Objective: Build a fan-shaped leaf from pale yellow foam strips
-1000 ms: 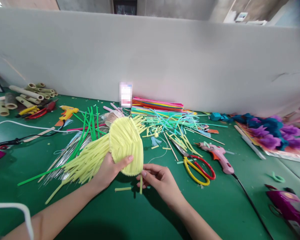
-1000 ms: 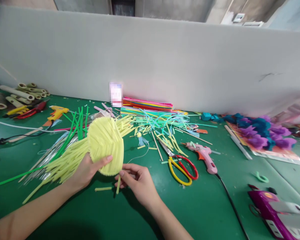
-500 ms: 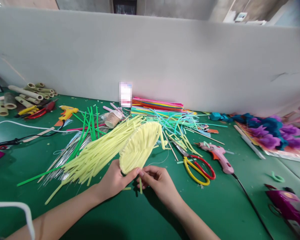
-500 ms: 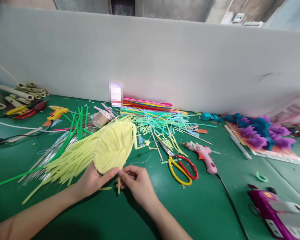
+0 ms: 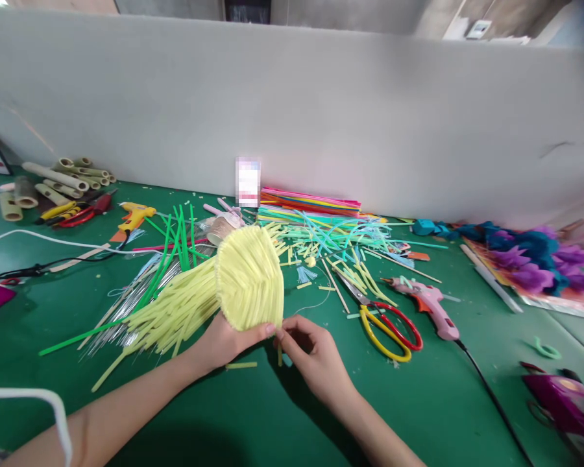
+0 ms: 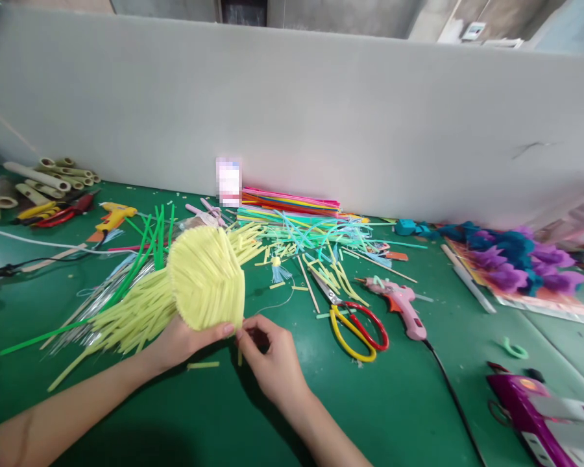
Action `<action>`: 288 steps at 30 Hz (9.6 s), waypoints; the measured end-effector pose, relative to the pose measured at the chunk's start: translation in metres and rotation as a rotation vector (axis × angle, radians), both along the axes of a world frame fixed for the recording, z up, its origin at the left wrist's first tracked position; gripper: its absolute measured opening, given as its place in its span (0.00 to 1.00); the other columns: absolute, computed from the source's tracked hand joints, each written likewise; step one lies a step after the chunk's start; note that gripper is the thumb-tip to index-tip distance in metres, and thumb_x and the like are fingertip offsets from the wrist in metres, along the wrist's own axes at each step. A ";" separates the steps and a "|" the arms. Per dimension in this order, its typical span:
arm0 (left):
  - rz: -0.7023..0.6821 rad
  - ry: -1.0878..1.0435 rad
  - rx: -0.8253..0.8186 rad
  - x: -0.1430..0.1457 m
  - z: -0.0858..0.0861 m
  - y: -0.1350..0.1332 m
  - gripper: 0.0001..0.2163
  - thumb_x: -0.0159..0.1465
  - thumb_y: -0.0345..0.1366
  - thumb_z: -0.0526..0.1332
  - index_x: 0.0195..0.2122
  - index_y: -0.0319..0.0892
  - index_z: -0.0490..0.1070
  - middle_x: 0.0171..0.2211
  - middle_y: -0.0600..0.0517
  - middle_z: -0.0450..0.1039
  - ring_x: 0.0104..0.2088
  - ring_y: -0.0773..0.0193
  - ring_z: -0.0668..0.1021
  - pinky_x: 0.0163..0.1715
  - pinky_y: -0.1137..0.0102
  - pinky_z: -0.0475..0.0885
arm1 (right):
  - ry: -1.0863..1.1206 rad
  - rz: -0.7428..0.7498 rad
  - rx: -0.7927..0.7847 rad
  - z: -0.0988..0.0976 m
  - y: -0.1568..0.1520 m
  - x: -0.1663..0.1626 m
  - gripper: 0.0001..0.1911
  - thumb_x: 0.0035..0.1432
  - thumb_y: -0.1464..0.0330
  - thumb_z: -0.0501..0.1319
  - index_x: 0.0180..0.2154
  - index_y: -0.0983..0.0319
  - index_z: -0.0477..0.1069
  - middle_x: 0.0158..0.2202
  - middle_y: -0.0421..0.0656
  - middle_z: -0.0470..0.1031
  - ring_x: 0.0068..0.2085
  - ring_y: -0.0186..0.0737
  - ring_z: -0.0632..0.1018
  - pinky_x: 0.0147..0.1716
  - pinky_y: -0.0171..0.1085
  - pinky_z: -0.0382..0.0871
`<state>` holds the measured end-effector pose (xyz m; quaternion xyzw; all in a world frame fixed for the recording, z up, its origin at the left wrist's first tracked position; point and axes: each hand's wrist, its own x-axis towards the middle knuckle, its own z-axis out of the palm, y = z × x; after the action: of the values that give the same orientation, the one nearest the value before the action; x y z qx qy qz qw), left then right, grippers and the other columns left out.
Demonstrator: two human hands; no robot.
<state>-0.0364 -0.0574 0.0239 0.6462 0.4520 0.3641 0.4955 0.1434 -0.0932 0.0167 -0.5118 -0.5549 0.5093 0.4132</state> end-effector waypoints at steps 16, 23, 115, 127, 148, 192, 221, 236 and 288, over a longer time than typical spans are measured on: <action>-0.083 0.035 0.053 0.004 0.002 -0.007 0.09 0.62 0.40 0.62 0.41 0.48 0.78 0.38 0.49 0.81 0.39 0.53 0.81 0.43 0.63 0.75 | 0.366 -0.031 -0.304 -0.001 0.002 -0.002 0.24 0.45 0.50 0.70 0.29 0.64 0.71 0.22 0.40 0.76 0.23 0.33 0.76 0.28 0.33 0.71; -0.263 0.152 0.299 -0.007 -0.006 0.000 0.15 0.62 0.39 0.63 0.50 0.50 0.73 0.42 0.50 0.79 0.41 0.56 0.78 0.45 0.66 0.70 | 0.306 -0.056 -0.224 0.005 0.003 -0.001 0.16 0.39 0.56 0.73 0.23 0.61 0.73 0.21 0.41 0.75 0.26 0.42 0.76 0.29 0.39 0.72; -0.089 -0.325 -0.331 0.013 0.006 -0.007 0.14 0.61 0.45 0.64 0.40 0.40 0.74 0.33 0.51 0.73 0.31 0.62 0.74 0.34 0.68 0.72 | 0.329 -0.136 -0.006 0.006 -0.005 -0.014 0.15 0.57 0.58 0.65 0.28 0.62 0.73 0.22 0.39 0.74 0.22 0.31 0.71 0.23 0.30 0.65; -0.081 -0.365 -0.330 0.011 0.002 -0.005 0.15 0.62 0.44 0.64 0.44 0.40 0.74 0.33 0.51 0.73 0.31 0.64 0.73 0.31 0.71 0.71 | 0.389 -0.144 -0.035 0.003 -0.003 -0.012 0.16 0.60 0.55 0.61 0.33 0.62 0.71 0.25 0.37 0.73 0.21 0.28 0.70 0.21 0.30 0.62; -0.055 -0.073 -0.167 0.006 -0.003 -0.005 0.15 0.62 0.45 0.61 0.23 0.42 0.69 0.19 0.55 0.66 0.23 0.64 0.70 0.26 0.70 0.67 | 0.261 -0.150 -0.024 -0.003 -0.001 -0.010 0.16 0.55 0.56 0.65 0.30 0.63 0.71 0.22 0.36 0.70 0.21 0.29 0.69 0.22 0.30 0.63; 0.020 -0.248 -0.517 -0.026 0.007 0.036 0.21 0.52 0.46 0.71 0.45 0.45 0.71 0.35 0.53 0.79 0.34 0.60 0.81 0.34 0.70 0.74 | 0.635 -0.191 -0.205 0.002 0.012 0.022 0.09 0.58 0.64 0.58 0.39 0.61 0.70 0.27 0.39 0.75 0.25 0.34 0.75 0.24 0.32 0.70; -0.108 -0.165 -0.401 -0.028 0.002 0.038 0.18 0.57 0.47 0.66 0.46 0.47 0.68 0.43 0.50 0.78 0.44 0.55 0.78 0.41 0.66 0.72 | 0.413 0.160 -0.205 -0.005 0.009 0.014 0.26 0.49 0.65 0.72 0.48 0.61 0.68 0.44 0.45 0.79 0.37 0.36 0.79 0.39 0.35 0.73; -0.088 -0.131 -0.366 -0.026 0.003 0.037 0.17 0.56 0.47 0.66 0.44 0.47 0.70 0.42 0.51 0.78 0.44 0.56 0.78 0.40 0.67 0.71 | 0.375 0.137 -0.226 -0.001 0.008 0.010 0.20 0.54 0.62 0.68 0.46 0.62 0.68 0.39 0.44 0.79 0.35 0.39 0.81 0.38 0.39 0.75; 0.050 0.039 -0.210 -0.037 0.011 0.046 0.19 0.58 0.49 0.63 0.46 0.45 0.72 0.40 0.50 0.76 0.44 0.54 0.76 0.41 0.67 0.67 | -0.107 -0.104 0.273 0.006 0.006 0.025 0.26 0.67 0.58 0.51 0.24 0.58 0.78 0.51 0.45 0.69 0.51 0.47 0.72 0.50 0.41 0.62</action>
<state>-0.0738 -0.0110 0.0344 0.5861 0.5135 0.3142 0.5423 0.1684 -0.0872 0.0228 -0.5052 -0.6129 0.3792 0.4747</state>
